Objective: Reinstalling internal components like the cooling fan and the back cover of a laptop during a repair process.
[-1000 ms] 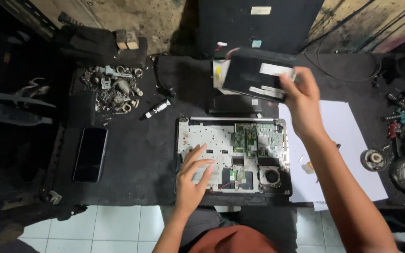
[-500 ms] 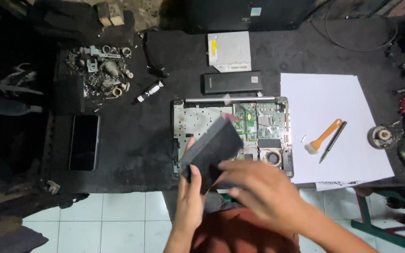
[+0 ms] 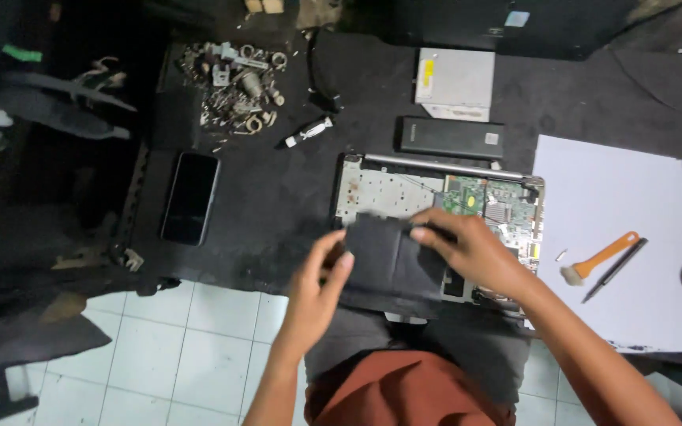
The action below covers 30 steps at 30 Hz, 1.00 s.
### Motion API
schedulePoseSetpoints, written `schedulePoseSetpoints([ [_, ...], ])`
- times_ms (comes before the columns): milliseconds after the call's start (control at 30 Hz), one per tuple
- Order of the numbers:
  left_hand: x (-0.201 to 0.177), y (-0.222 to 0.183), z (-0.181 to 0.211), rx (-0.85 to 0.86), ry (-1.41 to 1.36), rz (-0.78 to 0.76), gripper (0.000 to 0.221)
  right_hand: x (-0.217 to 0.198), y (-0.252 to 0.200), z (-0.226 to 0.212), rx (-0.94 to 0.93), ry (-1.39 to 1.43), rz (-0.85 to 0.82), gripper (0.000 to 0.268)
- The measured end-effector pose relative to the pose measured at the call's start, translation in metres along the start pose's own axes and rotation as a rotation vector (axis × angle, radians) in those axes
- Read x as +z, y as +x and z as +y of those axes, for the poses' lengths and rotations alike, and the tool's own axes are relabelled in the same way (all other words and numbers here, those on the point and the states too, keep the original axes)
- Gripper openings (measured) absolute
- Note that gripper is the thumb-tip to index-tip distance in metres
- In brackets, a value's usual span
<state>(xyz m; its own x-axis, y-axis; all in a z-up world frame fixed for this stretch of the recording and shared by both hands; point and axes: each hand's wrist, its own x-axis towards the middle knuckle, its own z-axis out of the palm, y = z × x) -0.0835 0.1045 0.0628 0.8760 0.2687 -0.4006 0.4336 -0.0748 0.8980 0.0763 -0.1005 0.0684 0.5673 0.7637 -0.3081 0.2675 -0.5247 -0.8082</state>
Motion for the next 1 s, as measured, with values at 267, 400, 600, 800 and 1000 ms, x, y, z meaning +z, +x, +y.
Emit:
schedulePoseSetpoints([
  [267, -0.033, 0.018, -0.011, 0.248, 0.35, 0.152, 0.039, 0.015, 0.031, 0.021, 0.032, -0.058, 0.199, 0.021],
  [400, -0.031, 0.025, -0.019, 0.257, 0.36, 0.125, 0.038, 0.021, 0.03, 0.021, 0.044, -0.124, 0.133, 0.021],
  [600, -0.019, 0.035, -0.031, 0.302, 0.483, 0.149, 0.036, 0.031, 0.028, 0.009, -0.016, -0.401, 0.238, 0.025],
  [800, -0.011, 0.04, -0.033, 0.283, 0.494, 0.145, 0.038, 0.037, 0.033, 0.018, -0.216, -0.572, 0.383, 0.021],
  [1000, -0.001, 0.04, -0.009, 0.372, 0.606, 0.14, 0.035, 0.018, -0.002, 0.033, -0.299, -0.602, 0.588, 0.027],
])
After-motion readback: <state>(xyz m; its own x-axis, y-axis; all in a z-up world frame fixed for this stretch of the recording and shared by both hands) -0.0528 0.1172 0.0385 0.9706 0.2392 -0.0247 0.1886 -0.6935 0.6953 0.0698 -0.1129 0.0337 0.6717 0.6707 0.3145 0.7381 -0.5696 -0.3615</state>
